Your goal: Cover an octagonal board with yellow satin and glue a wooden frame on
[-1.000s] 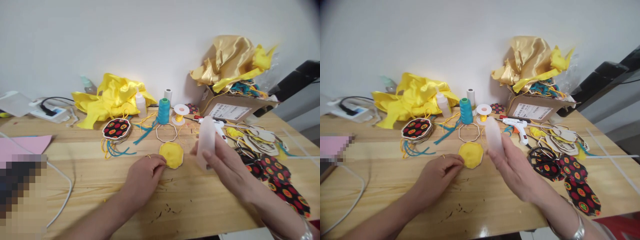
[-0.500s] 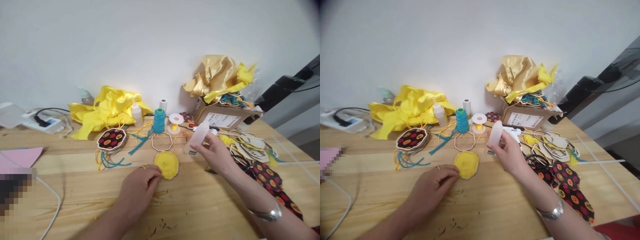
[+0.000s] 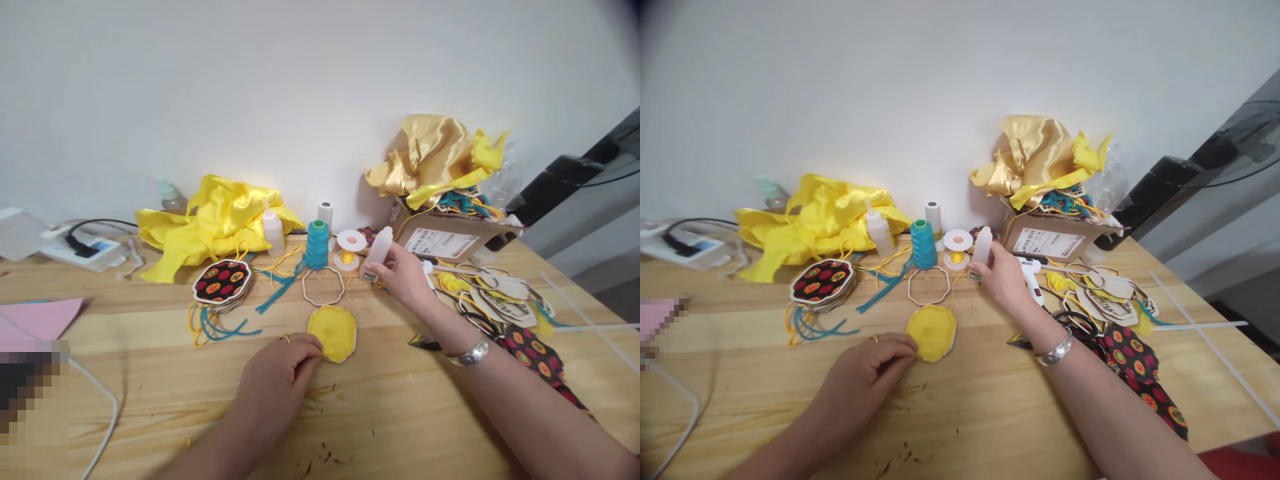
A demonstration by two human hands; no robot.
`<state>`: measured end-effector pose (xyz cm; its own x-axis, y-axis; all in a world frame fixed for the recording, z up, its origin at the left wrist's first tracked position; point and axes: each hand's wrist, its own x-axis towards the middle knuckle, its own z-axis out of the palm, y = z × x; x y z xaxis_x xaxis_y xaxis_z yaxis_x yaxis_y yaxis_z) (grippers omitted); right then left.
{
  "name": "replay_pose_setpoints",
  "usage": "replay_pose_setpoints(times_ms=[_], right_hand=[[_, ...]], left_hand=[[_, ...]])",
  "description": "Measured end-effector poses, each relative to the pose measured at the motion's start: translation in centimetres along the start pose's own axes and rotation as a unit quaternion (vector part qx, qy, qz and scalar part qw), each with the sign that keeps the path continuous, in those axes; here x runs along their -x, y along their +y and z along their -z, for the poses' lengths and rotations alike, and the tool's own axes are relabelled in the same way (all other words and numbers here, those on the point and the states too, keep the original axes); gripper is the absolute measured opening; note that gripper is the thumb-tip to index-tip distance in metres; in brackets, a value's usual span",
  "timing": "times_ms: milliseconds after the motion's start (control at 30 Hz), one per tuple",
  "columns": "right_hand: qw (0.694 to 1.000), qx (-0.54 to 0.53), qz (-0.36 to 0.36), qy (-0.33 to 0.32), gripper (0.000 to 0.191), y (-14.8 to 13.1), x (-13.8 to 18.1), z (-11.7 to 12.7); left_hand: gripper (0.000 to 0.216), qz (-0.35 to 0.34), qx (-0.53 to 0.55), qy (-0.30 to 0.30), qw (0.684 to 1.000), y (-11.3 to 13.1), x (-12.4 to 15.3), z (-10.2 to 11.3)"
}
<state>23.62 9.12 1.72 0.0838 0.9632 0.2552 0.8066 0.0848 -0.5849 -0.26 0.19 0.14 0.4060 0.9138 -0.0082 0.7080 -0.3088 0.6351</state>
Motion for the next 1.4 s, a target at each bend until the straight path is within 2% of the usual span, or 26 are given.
replay_pose_setpoints(times_ms=[133, 233, 300, 500, 667, 933, 1167, 1300, 1400], right_hand=[[0.996, 0.083, -0.031, -0.022, 0.025, 0.6, 0.8, 2.6], [0.978, 0.178, -0.107, -0.005, 0.028, 2.3, 1.3, 4.9], [0.963, 0.226, -0.147, -0.03, 0.028, 3.5, 1.3, 5.9], [0.936, 0.273, -0.179, -0.135, 0.045, 4.8, 0.8, 5.5], [0.933, 0.269, -0.186, -0.151, 0.045, 5.0, 0.7, 5.4], [0.94, 0.237, -0.181, -0.168, 0.032, 5.2, 0.4, 6.1], [0.958, 0.184, -0.187, -0.111, 0.033, 5.0, 1.4, 7.4], [0.968, 0.147, -0.198, -0.042, 0.034, 5.4, 3.1, 8.8], [0.979, 0.033, -0.198, 0.041, 0.028, 5.6, 4.3, 9.1]], left_hand=[[0.021, -0.003, 0.0, 0.001, 1.0, 0.1, -0.1, 0.0], [0.022, -0.004, 0.003, 0.0, 1.0, -0.1, -0.1, -0.1], [0.022, -0.001, 0.004, -0.003, 1.0, -0.3, -0.1, -0.2], [0.022, 0.011, 0.011, -0.008, 1.0, -0.5, 0.1, -0.3], [0.021, 0.008, 0.015, -0.01, 1.0, -0.4, -0.1, -0.3], [0.021, 0.008, 0.009, -0.01, 1.0, -0.5, -0.1, -0.4], [0.021, 0.01, 0.01, -0.01, 1.0, -0.4, -0.2, -0.4], [0.021, 0.015, 0.011, -0.013, 1.0, -0.4, -0.1, -0.4], [0.021, 0.011, 0.011, -0.01, 1.0, -0.5, -0.1, -0.5]])
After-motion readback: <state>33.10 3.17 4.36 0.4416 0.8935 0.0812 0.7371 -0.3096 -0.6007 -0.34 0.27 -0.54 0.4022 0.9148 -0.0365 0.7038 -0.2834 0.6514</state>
